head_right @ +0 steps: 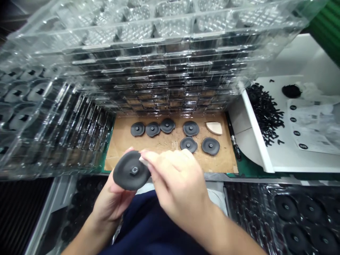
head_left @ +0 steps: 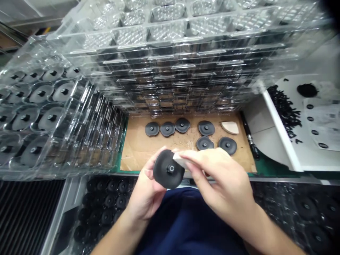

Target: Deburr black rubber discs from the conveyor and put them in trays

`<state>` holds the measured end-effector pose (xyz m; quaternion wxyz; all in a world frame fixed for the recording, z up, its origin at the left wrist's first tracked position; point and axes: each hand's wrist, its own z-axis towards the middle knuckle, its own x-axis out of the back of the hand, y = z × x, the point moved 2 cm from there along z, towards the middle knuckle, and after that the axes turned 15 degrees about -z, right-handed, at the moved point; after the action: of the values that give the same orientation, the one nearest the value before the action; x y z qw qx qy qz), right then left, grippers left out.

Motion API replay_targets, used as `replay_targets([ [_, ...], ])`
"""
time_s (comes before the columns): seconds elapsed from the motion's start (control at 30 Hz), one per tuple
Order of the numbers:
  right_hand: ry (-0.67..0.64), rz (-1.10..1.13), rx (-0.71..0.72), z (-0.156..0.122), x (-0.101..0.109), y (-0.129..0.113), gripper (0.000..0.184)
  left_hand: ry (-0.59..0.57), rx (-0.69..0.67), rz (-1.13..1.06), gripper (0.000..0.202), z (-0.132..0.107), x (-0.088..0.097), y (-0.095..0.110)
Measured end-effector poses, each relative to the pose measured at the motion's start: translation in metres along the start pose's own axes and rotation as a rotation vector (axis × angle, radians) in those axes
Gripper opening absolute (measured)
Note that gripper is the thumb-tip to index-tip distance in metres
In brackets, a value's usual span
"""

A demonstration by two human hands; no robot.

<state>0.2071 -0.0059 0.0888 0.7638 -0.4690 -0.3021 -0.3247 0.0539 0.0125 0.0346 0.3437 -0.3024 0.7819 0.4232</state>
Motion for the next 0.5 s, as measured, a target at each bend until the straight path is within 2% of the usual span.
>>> replay_targets([
  [0.07, 0.012, 0.035, -0.03, -0.001, 0.004, 0.0, 0.023, -0.008, 0.019, 0.004, 0.058, -0.001, -0.002, 0.0],
  [0.13, -0.124, 0.217, -0.087, -0.008, 0.004, 0.004, 0.022, -0.024, 0.039, 0.003, 0.055, -0.002, -0.004, 0.0],
  [0.2, -0.21, 0.358, -0.215, -0.019, 0.001, 0.015, 0.018, -0.035, 0.043, 0.0, 0.051, -0.003, -0.004, 0.001],
  [0.3, -0.145, 0.367, -0.47, -0.034, -0.007, 0.039, 0.017, -0.042, 0.028, 0.001, 0.051, -0.001, 0.0, -0.001],
  [0.37, -0.091, 0.341, -0.571, -0.037, -0.011, 0.045, 0.02, -0.038, 0.036, 0.003, 0.056, 0.001, 0.002, -0.004],
  [0.43, -0.008, 0.279, -0.555, -0.029, -0.01, 0.037, 0.022, -0.018, 0.046, 0.006, 0.06, 0.003, 0.003, -0.008],
  [0.5, 0.098, 0.181, -0.383, -0.015, -0.007, 0.017, 0.025, 0.008, 0.058, 0.014, 0.063, 0.004, 0.003, -0.011],
])
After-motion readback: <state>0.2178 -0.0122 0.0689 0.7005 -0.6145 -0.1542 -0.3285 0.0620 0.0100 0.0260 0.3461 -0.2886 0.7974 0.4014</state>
